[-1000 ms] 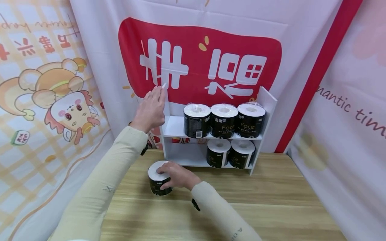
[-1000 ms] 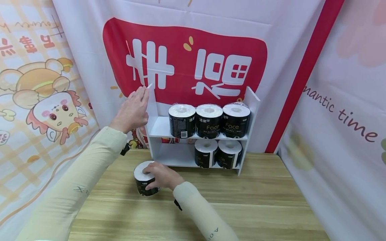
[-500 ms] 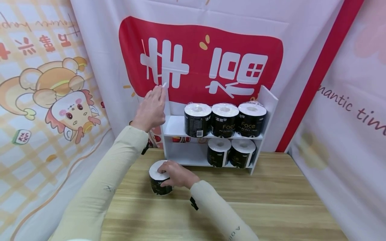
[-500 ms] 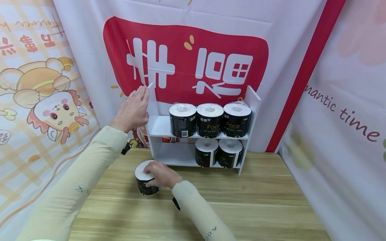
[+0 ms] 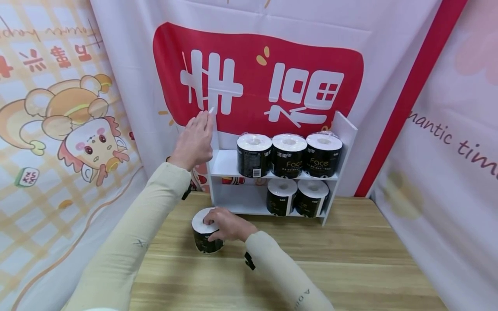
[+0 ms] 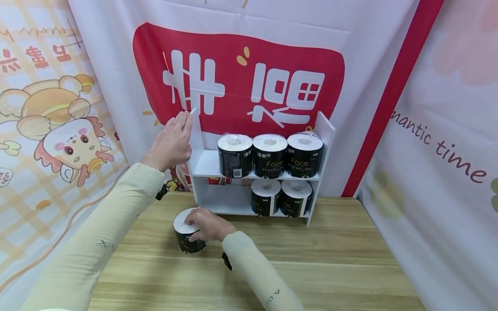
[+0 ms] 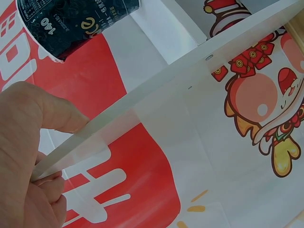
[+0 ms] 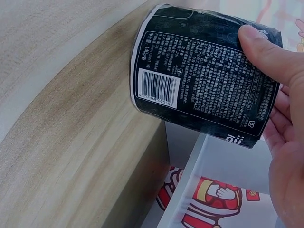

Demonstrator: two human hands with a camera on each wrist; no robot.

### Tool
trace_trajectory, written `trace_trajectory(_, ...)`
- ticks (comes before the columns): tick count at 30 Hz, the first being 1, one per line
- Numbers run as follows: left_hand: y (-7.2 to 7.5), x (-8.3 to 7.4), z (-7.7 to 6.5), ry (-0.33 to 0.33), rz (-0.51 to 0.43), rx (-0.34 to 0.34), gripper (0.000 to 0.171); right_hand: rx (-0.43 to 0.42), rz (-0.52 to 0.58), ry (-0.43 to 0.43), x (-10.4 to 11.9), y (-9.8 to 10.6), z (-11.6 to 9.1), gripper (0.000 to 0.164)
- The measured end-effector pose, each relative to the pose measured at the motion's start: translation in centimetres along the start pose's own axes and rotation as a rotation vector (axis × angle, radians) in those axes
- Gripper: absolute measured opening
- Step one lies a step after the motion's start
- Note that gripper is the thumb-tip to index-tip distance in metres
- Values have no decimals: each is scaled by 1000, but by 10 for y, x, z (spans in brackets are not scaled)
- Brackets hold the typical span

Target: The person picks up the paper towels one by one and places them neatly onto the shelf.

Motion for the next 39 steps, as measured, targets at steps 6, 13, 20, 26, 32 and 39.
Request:
trace_trajectory(6,-1,2,0,3,-6,-2,109,14,2,4,-2,2,-1,45)
trace_trajectory(13,-1,2,-1,2,0,3,109,21,8,32,-3,5,-2,44)
trace_trajectory(20,-1,3,-2,6,2,10,110,40,-2,43,-2,7,-7,44)
trace_trajectory(26,-2,2,-2,1,3,11,111,59,7,22,-4,10,-15,44)
trace_trajectory(32,-2,1,-2,2,1,18,111,66,8,12,-5,14,-24,46)
trace_trajectory(39,-1,0,0,3,6,16,110,80,40,-11,-6,20,-33,48)
Point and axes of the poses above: each hand's wrist, its own z-axis towards the middle knuckle, its own y-axis out of the back of the hand, x = y × z, the point moved 1 cm from there along z, towards the middle knuckle, and after that the axes turned 3 degrees about -y, right-handed, at the moved point
